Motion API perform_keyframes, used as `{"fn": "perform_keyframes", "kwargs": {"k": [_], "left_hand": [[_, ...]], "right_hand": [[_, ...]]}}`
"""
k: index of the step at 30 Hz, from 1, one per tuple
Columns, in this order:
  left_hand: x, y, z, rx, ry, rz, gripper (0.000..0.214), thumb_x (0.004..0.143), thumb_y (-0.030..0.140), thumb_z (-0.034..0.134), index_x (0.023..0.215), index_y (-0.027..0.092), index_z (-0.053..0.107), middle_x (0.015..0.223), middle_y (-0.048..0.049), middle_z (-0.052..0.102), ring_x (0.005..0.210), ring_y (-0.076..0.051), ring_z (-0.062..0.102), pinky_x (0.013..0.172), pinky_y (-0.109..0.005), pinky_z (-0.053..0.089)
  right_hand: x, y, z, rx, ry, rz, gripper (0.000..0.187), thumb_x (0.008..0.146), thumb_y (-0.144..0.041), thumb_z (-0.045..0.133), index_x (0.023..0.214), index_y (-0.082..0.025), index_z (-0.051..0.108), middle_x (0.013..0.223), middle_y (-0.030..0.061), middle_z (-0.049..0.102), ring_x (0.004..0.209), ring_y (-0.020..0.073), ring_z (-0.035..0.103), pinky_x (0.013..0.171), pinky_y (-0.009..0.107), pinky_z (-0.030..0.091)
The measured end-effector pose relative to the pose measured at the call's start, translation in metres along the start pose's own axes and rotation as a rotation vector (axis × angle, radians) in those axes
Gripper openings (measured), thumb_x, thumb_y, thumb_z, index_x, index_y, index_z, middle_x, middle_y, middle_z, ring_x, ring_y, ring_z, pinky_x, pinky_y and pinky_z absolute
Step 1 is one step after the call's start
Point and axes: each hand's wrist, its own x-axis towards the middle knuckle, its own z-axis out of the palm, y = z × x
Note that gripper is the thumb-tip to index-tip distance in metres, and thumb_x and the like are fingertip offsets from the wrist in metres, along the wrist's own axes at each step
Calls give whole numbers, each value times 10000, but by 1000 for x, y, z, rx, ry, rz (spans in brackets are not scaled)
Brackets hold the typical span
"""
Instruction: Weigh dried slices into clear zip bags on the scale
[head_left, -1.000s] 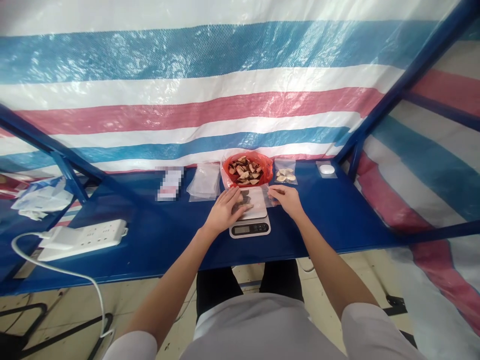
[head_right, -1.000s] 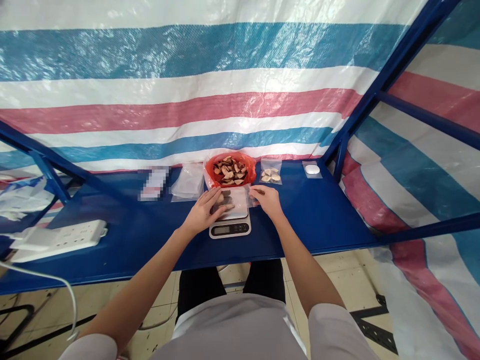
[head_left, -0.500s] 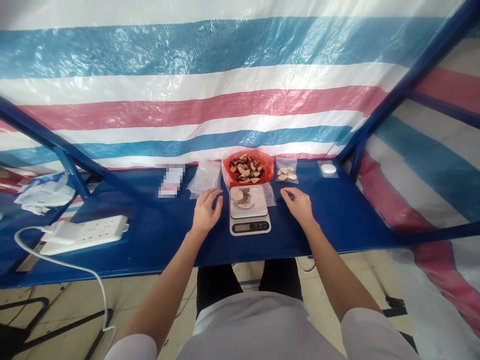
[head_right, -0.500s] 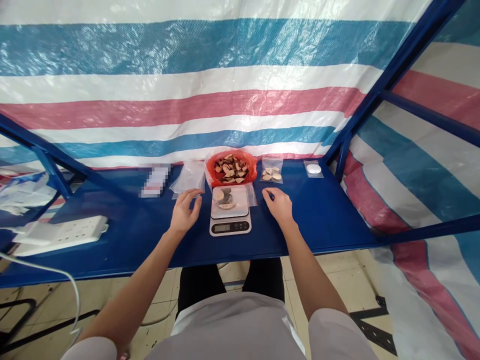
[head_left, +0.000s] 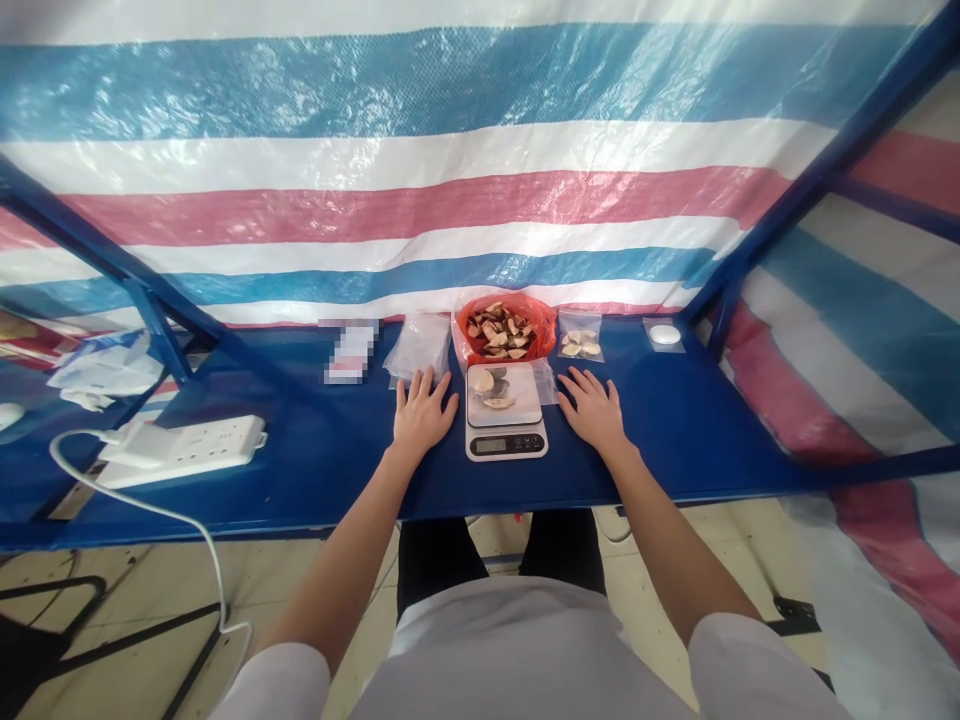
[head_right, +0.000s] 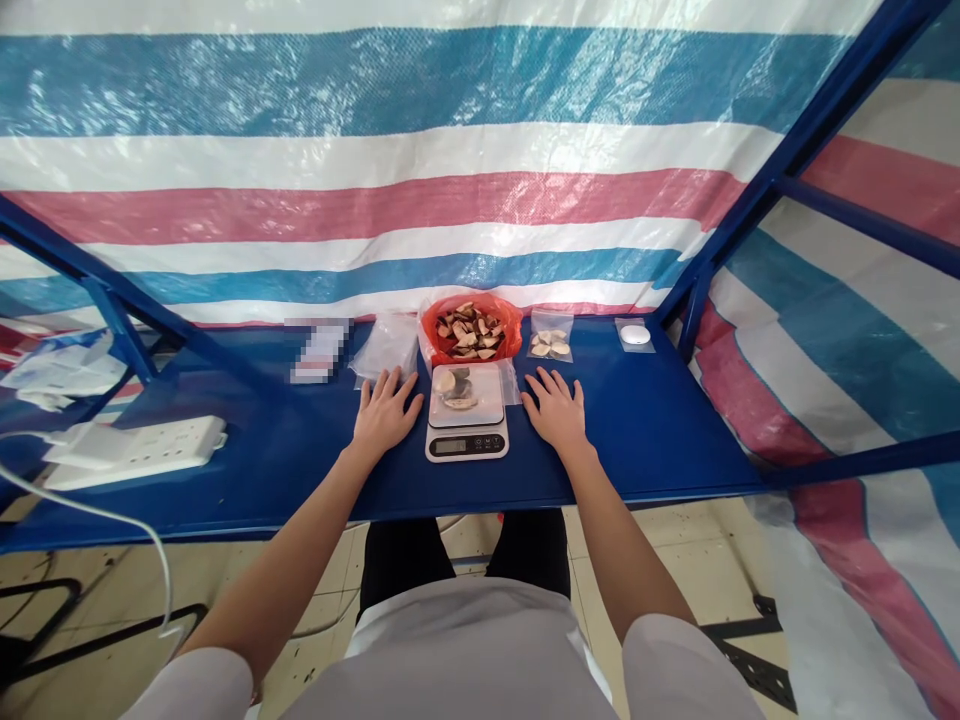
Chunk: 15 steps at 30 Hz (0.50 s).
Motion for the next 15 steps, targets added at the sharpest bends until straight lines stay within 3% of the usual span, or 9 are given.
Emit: {"fn": "perform_keyframes", "kwargs": {"k": [15], "left_hand": [[2, 3, -3, 17, -62, -12, 556, 1016, 431, 421, 1504, 196, 549, 1605, -162, 457, 1512, -388, 392, 1243, -634, 248]], "right_hand": [[1, -1, -3, 0, -34, 15, 468, 1038, -416, 394, 1433, -289, 610, 1590, 62, 500, 1486, 317, 435, 1219, 652, 264]]}}
